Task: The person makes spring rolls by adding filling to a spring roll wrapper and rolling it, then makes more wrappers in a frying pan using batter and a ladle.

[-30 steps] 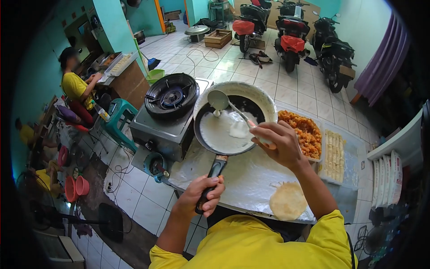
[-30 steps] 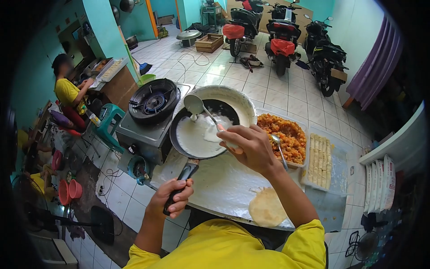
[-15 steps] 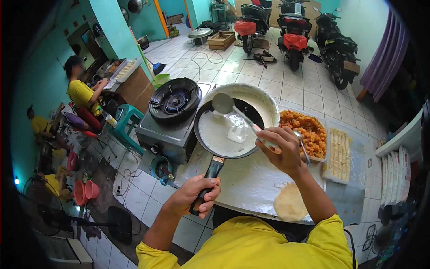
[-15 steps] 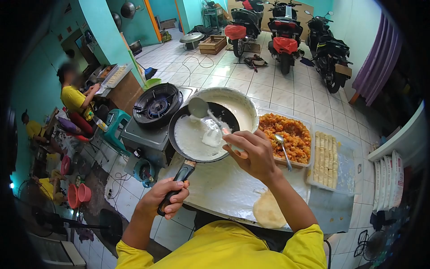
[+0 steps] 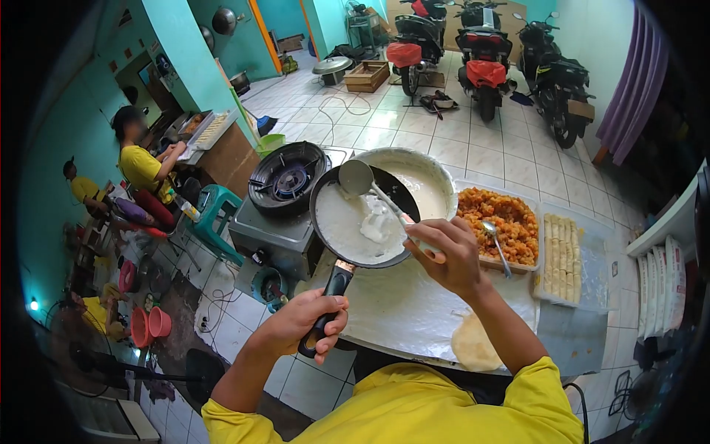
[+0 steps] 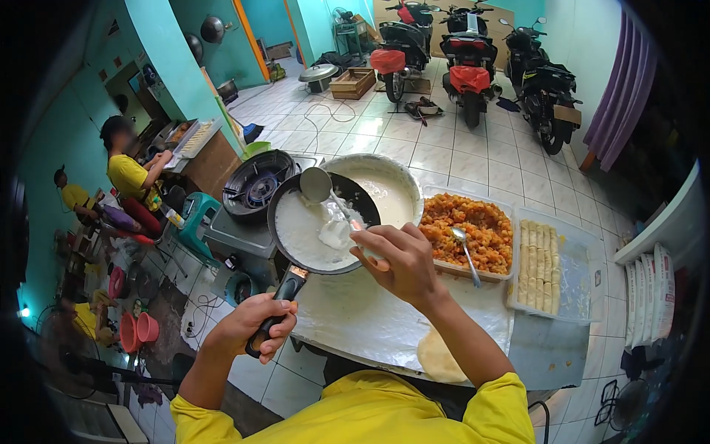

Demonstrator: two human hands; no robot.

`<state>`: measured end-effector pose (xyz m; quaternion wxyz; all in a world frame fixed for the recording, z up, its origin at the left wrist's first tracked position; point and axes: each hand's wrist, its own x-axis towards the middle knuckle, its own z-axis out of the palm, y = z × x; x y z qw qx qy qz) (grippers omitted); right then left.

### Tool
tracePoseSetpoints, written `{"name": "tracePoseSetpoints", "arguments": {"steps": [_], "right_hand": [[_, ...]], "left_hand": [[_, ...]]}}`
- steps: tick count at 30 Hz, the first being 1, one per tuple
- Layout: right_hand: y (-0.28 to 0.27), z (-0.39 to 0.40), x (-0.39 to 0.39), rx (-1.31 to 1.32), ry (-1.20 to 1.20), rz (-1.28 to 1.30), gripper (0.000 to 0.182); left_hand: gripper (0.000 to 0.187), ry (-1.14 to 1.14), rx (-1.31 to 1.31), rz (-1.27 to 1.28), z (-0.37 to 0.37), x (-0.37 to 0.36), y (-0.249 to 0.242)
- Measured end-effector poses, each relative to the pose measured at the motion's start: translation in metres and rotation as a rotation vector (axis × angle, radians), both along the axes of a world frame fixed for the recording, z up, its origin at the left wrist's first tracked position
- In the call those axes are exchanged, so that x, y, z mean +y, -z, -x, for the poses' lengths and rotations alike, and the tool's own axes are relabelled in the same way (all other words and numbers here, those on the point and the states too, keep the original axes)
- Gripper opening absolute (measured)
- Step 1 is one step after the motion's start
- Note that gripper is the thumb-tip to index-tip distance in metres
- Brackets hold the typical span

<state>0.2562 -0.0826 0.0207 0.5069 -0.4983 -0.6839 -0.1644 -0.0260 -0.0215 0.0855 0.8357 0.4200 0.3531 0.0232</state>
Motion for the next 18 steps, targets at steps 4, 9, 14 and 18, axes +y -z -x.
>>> {"name": "tracePoseSetpoints", "arguments": {"steps": [4,9,14,18], "right_hand": [[0.011,-0.008,-0.003,0.123,0.059,-0.01,0.027],[0.001,-0.017,-0.015,0.149,0.118,-0.023,0.027],[-0.008,-0.03,-0.026,-0.033,0.112,0.079,0.032],[-0.018,-0.036,-0.031,-0.127,0.078,0.076,0.037]], "left_hand": [[0.023,0.001,-0.101,0.051,0.002,-0.003,0.011],[0.024,-0.112,-0.285,0.222,-0.004,-0.018,0.047],[0.02,-0.087,-0.442,0.341,-0.006,-0.026,0.074],[0.02,-0.054,-0.515,0.415,-0.007,-0.03,0.085]]}}
